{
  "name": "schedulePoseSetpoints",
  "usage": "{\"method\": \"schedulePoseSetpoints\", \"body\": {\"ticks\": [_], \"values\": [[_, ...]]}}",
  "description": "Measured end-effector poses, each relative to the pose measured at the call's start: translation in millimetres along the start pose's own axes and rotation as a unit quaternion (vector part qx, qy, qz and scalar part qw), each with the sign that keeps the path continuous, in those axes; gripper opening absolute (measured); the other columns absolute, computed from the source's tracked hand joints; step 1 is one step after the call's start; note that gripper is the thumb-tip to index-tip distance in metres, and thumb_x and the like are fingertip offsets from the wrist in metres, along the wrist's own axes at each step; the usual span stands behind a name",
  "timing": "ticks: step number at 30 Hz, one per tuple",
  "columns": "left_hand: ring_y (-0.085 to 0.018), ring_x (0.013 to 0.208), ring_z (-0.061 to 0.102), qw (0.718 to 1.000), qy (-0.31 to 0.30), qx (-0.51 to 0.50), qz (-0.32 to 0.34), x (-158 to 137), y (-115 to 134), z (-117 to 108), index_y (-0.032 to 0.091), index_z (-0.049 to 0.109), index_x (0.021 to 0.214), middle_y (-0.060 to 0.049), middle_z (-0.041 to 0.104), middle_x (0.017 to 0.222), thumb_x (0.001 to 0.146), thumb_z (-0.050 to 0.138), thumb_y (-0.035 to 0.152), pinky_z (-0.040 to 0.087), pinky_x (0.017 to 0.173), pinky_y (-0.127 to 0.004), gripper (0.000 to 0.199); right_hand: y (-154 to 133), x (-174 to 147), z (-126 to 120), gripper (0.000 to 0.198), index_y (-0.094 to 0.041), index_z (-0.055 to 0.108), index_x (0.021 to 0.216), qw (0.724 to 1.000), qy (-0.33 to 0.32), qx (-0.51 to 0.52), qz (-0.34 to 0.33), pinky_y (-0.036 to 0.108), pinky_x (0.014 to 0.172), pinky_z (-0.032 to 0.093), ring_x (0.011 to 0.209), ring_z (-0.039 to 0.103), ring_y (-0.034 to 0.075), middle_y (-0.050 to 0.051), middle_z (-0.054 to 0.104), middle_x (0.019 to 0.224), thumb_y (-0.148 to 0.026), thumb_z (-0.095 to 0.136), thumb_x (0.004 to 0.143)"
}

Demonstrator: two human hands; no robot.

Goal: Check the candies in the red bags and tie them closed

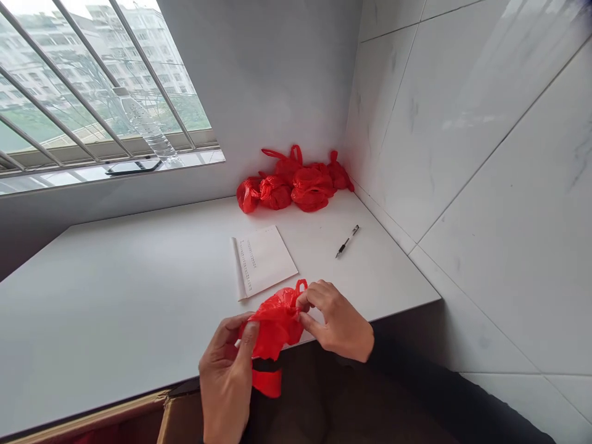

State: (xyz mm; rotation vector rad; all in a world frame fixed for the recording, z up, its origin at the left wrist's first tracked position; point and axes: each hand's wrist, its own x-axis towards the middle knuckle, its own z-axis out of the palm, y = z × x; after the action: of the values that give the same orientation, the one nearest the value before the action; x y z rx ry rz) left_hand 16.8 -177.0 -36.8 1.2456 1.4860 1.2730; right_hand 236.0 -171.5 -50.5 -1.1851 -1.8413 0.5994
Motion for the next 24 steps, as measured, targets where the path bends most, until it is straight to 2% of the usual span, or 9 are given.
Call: {"method": "schedulePoseSetpoints", "body": {"ticks": [2, 4, 7, 10, 12, 14, 17, 20, 24], "values": [[-0.026, 0.094, 0.066, 0.990, 0.138, 0.042, 0.006, 10.3, 1.9, -13.9, 0.022, 0.071, 0.096, -0.003, 0.072, 0.095, 0.077, 0.079, 0.055, 0.052, 0.092, -0.041, 0.039, 5.7, 0.1, -13.1, 0.014, -0.022, 0.054, 0.088, 0.999, 0.027, -0.005, 0.029, 0.037, 0.084, 0.043, 0.085, 0.055, 0.020, 0.001, 0.060, 0.087, -0.009, 0.059, 0.090], [-0.029, 0.098, 0.066, 0.981, 0.188, 0.046, -0.018, 18.7, 3.8, -26.4, 0.023, 0.071, 0.096, -0.003, 0.072, 0.097, 0.073, 0.080, 0.057, 0.049, 0.100, -0.048, 0.042, 12.0, -0.3, -26.1, 0.012, -0.023, 0.055, 0.087, 0.996, 0.050, 0.005, 0.071, 0.035, 0.080, 0.044, 0.087, 0.056, 0.020, 0.000, 0.060, 0.087, -0.012, 0.058, 0.091], [-0.033, 0.120, 0.063, 0.993, 0.107, 0.039, 0.026, 18.3, 6.9, -28.5, 0.027, 0.069, 0.112, -0.006, 0.071, 0.121, 0.080, 0.076, 0.053, 0.045, 0.109, -0.052, 0.043, 16.9, -0.6, -34.7, 0.006, -0.023, 0.058, 0.092, 0.991, 0.064, 0.029, 0.110, 0.033, 0.077, 0.045, 0.093, 0.059, 0.020, 0.001, 0.063, 0.094, -0.018, 0.057, 0.094], [-0.032, 0.138, 0.050, 0.964, 0.071, 0.162, 0.198, 9.5, 9.9, -11.6, 0.031, 0.060, 0.136, -0.006, 0.059, 0.145, 0.089, 0.068, 0.045, 0.043, 0.113, -0.050, 0.049, 13.9, 0.1, -32.1, 0.006, -0.023, 0.060, 0.096, 0.991, 0.056, 0.044, 0.114, 0.034, 0.082, 0.046, 0.097, 0.060, 0.020, 0.001, 0.065, 0.099, -0.018, 0.057, 0.093], [-0.031, 0.135, 0.051, 0.923, 0.041, 0.261, 0.280, 8.0, 9.7, 1.4, 0.030, 0.064, 0.133, -0.007, 0.062, 0.139, 0.091, 0.066, 0.041, 0.042, 0.113, -0.050, 0.043, 9.1, 0.7, -29.7, 0.006, -0.023, 0.060, 0.096, 0.991, 0.046, 0.059, 0.110, 0.034, 0.087, 0.047, 0.100, 0.060, 0.020, 0.001, 0.066, 0.101, -0.019, 0.058, 0.093], [-0.028, 0.118, 0.061, 0.902, 0.004, 0.297, 0.312, 11.5, 7.2, 10.9, 0.029, 0.072, 0.115, -0.005, 0.071, 0.120, 0.094, 0.064, 0.038, 0.044, 0.111, -0.048, 0.024, 4.0, 1.3, -28.5, 0.007, -0.024, 0.061, 0.100, 0.988, 0.041, 0.083, 0.121, 0.034, 0.089, 0.047, 0.098, 0.060, 0.019, 0.000, 0.066, 0.099, -0.024, 0.062, 0.093], [-0.024, 0.101, 0.067, 0.909, -0.027, 0.281, 0.308, 18.2, 4.1, 18.2, 0.029, 0.074, 0.100, -0.003, 0.074, 0.104, 0.095, 0.063, 0.035, 0.050, 0.100, -0.042, 0.014, -0.7, 2.8, -26.7, 0.031, -0.026, 0.061, 0.119, 0.984, 0.016, 0.103, 0.146, 0.033, 0.083, 0.049, 0.085, 0.059, 0.018, -0.002, 0.063, 0.090, -0.037, 0.071, 0.091], [-0.025, 0.096, 0.066, 0.911, -0.044, 0.296, 0.285, 21.2, 7.5, 16.1, 0.028, 0.073, 0.102, -0.003, 0.072, 0.098, 0.093, 0.063, 0.038, 0.050, 0.093, -0.041, 0.017, 0.7, 6.1, -26.5, 0.018, -0.025, 0.067, 0.106, 0.990, -0.004, 0.078, 0.119, 0.033, 0.076, 0.047, 0.080, 0.057, 0.018, -0.001, 0.062, 0.083, -0.037, 0.068, 0.094], [-0.027, 0.092, 0.066, 0.949, 0.103, 0.262, 0.140, 29.5, 18.0, -5.9, 0.026, 0.070, 0.088, -0.003, 0.072, 0.091, 0.086, 0.066, 0.048, 0.048, 0.097, -0.047, 0.023, 9.7, 11.3, -37.6, 0.019, -0.022, 0.062, 0.094, 0.978, 0.119, 0.113, 0.128, 0.032, 0.077, 0.047, 0.079, 0.058, 0.018, 0.001, 0.064, 0.085, -0.038, 0.056, 0.102]]}}
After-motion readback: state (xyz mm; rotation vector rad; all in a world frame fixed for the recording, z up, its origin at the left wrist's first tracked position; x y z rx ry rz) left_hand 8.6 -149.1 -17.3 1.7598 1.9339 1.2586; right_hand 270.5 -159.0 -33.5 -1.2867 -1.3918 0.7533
